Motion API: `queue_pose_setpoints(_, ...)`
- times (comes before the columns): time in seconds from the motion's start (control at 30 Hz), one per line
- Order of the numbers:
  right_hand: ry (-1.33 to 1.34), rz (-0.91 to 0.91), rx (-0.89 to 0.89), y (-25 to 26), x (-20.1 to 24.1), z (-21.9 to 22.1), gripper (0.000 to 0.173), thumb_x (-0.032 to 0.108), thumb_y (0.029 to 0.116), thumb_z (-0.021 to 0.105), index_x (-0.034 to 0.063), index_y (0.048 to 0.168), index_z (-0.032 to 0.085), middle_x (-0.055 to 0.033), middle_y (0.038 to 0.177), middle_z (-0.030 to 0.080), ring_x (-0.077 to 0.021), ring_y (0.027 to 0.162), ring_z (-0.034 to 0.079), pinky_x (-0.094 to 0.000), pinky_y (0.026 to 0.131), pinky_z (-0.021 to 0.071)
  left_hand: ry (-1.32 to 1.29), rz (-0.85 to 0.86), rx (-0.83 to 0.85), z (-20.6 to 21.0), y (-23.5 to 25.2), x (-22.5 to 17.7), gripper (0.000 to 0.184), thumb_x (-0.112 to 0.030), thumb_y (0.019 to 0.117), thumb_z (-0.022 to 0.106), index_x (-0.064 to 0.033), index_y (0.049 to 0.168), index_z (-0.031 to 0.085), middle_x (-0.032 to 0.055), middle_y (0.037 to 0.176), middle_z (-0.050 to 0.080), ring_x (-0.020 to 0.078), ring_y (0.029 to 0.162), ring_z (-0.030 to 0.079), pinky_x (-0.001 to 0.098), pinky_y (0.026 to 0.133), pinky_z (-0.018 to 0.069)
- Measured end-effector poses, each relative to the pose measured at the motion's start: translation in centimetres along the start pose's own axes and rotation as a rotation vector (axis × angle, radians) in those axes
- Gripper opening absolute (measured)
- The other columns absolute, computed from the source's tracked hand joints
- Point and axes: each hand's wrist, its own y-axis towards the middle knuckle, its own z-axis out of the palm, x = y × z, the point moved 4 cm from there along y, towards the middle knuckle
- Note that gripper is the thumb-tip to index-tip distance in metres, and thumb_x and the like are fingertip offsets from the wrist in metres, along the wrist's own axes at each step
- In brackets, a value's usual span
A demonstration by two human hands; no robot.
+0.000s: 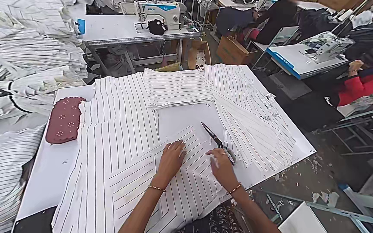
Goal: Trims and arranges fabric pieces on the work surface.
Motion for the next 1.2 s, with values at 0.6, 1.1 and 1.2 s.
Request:
queue_pose_setpoints(0.6, 0.592, 0.779, 0.714, -6.8, -8.3, -6.0, 0.022, 0.031, 0.1021, 0.062, 0.0151, 0.089, 0.055, 0.0084, 0.057, 0.052, -0.0020, 0.045, 0.051, -0.0177, 0.045, 0.0433, 0.196, 0.069, -0.045, 4.6, 4.9, 1.6, 0.064, -0.050, 0.1059, 0.039, -0.0134, 0.158, 0.041, 0.0013, 0.166, 0.035, 0.0290, 0.154, 0.030, 0.0661, 0.121, 0.0120)
queue_pose_setpoints(1.1, 0.735, 0.768, 0.597, -0.3, -5.2, -0.3, 0.022, 0.026, 0.1035, 0.062, 0.0125, 0.088, 0.054, 0.0072, 0.055, 0.050, -0.0015, 0.044, 0.048, -0.0169, 0.044, 0.0404, 0.186, 0.078, -0.067, 4.6, 5.0, 1.4, 0.064, -0.051, 0.1055, 0.039, -0.0137, 0.157, 0.043, 0.0009, 0.165, 0.037, 0.0295, 0.153, 0.032, 0.0671, 0.120, 0.0150)
queue_pose_setpoints(1.2, 0.769, 0.781, 0.561, -0.7, -4.9, 0.0, 0.021, 0.024, 0.1040, 0.061, 0.0124, 0.088, 0.055, 0.0071, 0.055, 0.051, -0.0018, 0.043, 0.049, -0.0170, 0.044, 0.0418, 0.185, 0.090, -0.081, 4.7, 5.0, 1.5, 0.064, -0.051, 0.1052, 0.039, -0.0133, 0.157, 0.043, 0.0013, 0.164, 0.038, 0.0300, 0.153, 0.033, 0.0674, 0.120, 0.0158)
